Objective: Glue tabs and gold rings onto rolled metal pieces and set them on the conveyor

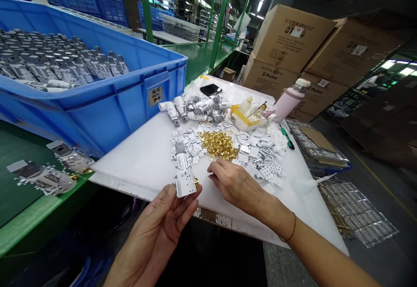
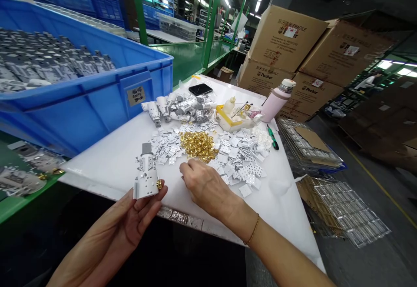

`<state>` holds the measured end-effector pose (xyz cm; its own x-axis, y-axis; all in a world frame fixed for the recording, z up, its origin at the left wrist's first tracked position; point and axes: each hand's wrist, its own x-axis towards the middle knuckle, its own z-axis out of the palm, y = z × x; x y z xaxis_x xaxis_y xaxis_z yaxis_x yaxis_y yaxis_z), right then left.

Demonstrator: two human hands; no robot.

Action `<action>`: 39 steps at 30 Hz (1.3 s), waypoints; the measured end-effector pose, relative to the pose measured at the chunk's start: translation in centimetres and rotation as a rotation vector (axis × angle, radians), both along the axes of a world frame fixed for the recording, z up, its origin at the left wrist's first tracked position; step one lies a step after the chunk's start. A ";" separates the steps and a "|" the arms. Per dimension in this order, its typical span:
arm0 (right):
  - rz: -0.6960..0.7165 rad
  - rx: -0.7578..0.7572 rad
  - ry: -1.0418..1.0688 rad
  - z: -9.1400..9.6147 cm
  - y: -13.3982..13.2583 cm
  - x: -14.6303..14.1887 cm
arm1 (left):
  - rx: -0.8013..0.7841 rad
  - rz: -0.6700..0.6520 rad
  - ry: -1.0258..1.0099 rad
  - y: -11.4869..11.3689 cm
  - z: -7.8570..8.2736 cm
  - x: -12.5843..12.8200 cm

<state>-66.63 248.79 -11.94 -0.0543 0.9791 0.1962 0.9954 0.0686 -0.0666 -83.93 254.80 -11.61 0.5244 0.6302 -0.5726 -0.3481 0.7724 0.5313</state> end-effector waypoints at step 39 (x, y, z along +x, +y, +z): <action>-0.013 0.735 0.281 0.8 -3.8 -3.7 | 0.076 -0.119 -0.154 -2.7 -0.9 1.4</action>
